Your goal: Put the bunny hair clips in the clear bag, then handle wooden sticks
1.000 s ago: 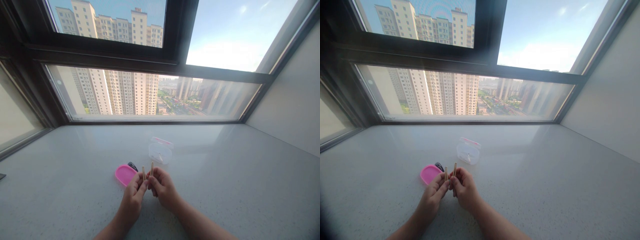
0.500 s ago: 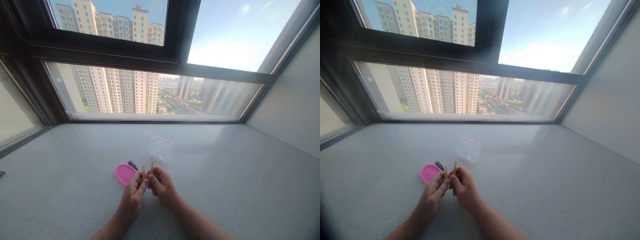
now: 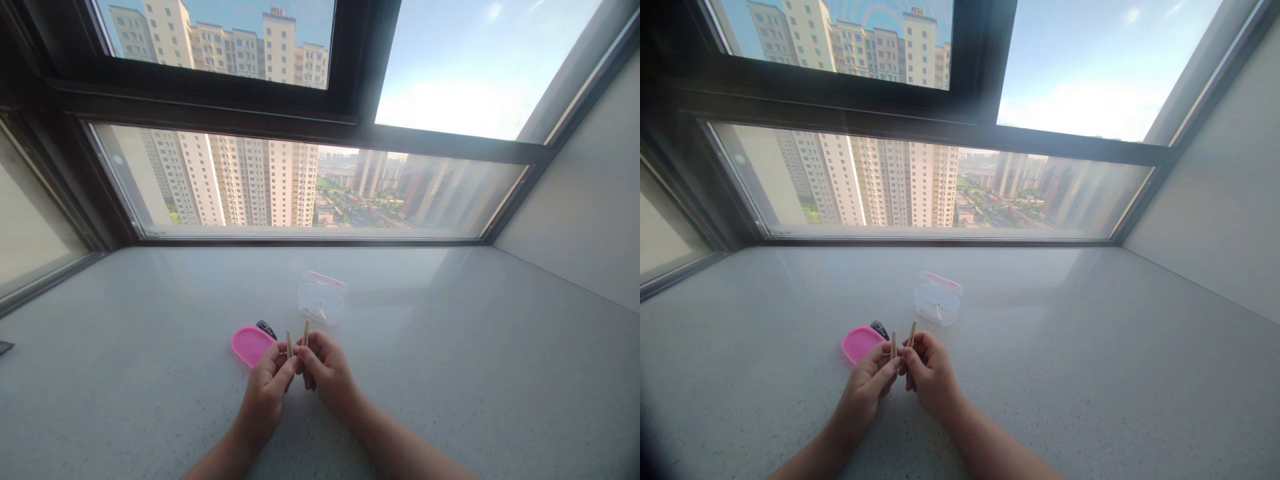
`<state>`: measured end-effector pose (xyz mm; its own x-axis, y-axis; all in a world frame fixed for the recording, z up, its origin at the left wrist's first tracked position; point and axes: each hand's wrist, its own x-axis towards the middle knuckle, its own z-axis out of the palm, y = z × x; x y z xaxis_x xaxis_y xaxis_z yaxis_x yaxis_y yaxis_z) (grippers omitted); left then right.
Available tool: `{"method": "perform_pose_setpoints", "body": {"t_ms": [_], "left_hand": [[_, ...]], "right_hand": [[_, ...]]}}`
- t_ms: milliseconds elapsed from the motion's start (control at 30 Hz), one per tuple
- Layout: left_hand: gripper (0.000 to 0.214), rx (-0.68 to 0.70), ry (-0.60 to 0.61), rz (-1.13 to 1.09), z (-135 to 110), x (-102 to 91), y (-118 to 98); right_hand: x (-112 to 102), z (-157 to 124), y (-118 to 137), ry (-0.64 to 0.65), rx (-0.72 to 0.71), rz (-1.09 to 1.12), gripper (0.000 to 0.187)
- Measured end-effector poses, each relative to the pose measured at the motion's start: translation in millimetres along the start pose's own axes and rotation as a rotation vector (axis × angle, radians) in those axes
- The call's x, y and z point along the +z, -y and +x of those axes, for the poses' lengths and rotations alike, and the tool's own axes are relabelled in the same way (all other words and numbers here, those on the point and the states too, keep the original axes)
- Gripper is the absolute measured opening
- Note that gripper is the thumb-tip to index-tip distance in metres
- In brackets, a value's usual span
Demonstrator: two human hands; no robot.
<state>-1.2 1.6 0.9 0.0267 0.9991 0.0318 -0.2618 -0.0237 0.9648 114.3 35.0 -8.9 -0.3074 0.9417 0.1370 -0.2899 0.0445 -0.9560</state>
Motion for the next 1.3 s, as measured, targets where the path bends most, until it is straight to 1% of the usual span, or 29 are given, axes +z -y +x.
{"method": "perform_pose_setpoints", "body": {"t_ms": [167, 367, 500, 800, 1000, 1100, 1300], "left_hand": [[0.019, 0.006, 0.011, 0.026, 0, -3.0, 6], [0.022, -0.009, -0.005, 0.053, 3, -5.0, 11], [0.02, -0.001, 0.003, 0.061, 1, -4.6, 9], [0.017, 0.066, 0.044, 0.076, -1, 0.6, 2], [0.02, 0.078, 0.035, 0.124, -2, 2.7, 1], [0.02, 0.087, 0.04, 0.13, -2, 3.3, 1], [0.019, 0.09, 0.031, 0.174, -3, 3.5, 0]], "right_hand": [[0, 0, 2, -0.006, 0.001, -0.007, 0.026], [-3, 2, -2, -0.001, -0.016, 0.014, 0.023], [-3, 1, -3, 0.011, -0.015, 0.029, 0.022], [-5, -1, -1, 0.052, -0.02, 0.055, 0.02], [-6, -3, 1, 0.044, 0.014, 0.14, 0.025], [-6, -3, 1, 0.045, 0.001, 0.175, 0.026], [-6, -5, 3, 0.028, 0.004, 0.13, 0.024]]}}
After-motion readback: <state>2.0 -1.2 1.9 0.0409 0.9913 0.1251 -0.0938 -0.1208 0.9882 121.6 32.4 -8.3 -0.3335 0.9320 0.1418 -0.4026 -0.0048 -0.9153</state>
